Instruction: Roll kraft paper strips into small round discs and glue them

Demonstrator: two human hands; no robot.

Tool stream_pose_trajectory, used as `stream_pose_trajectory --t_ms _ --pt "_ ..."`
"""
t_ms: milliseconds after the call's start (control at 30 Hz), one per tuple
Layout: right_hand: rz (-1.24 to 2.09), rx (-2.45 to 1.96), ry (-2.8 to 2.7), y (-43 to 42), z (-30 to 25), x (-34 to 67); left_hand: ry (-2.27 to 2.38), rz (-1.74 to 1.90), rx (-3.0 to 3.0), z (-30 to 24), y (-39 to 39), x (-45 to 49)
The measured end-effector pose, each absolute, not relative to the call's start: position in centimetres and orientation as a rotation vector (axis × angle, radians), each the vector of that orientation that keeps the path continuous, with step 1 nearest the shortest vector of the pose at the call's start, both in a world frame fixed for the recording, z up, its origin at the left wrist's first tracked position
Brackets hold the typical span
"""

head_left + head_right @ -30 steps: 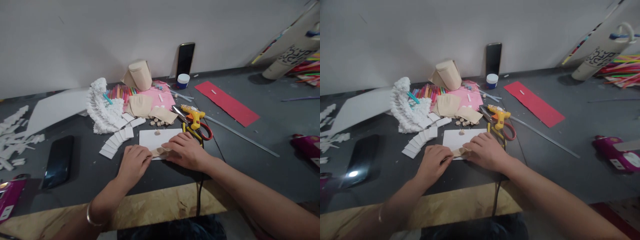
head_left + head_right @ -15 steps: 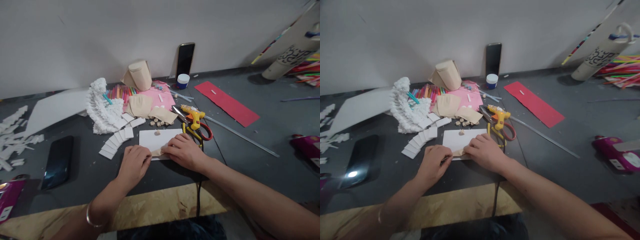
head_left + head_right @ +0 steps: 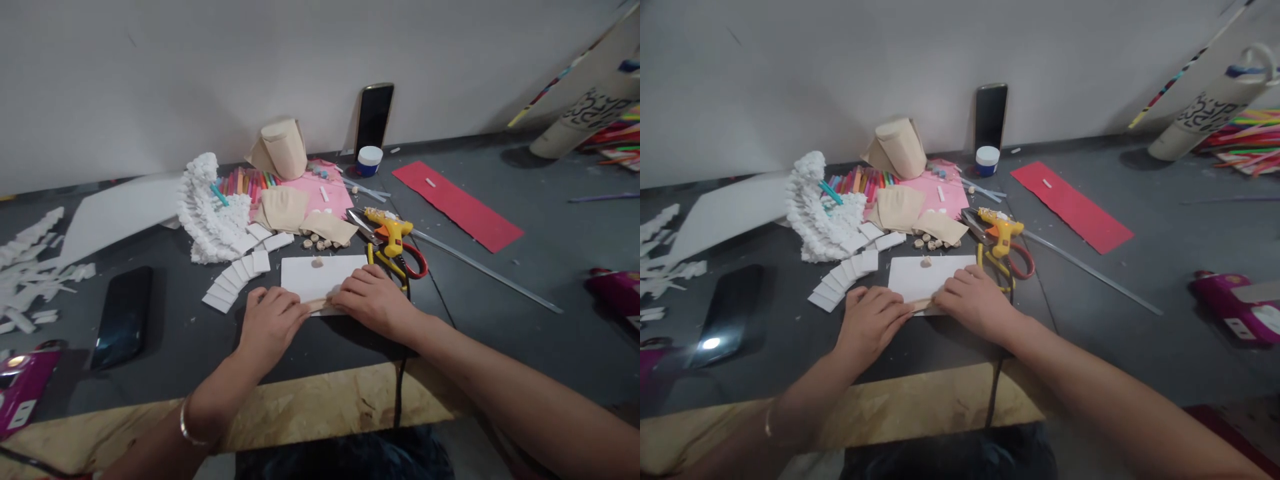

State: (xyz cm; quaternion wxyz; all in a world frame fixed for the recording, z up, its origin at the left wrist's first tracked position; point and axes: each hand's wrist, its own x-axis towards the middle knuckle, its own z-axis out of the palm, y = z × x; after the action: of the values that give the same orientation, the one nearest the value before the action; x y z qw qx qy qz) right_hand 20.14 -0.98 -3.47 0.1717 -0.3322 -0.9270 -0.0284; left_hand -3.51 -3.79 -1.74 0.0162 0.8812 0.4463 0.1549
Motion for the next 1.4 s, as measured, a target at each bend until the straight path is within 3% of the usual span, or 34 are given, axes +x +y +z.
stream_pose_trajectory --t_ms 600,1133,1400 --pt "0.396 -1.235 -2.43 -0.6 -3.3 21.0 1.541 0.465 2.334 -2.2 -3.2 -4.3" --pt "0.49 -1.312 -2.439 -0.9 -2.9 20.3 1.494 0.329 2.352 -1.4 -2.9 -4.0" --pt "0.472 -1.149 -2.418 -0.5 -3.3 20.4 1.465 0.404 2.461 -1.4 -3.4 -3.6"
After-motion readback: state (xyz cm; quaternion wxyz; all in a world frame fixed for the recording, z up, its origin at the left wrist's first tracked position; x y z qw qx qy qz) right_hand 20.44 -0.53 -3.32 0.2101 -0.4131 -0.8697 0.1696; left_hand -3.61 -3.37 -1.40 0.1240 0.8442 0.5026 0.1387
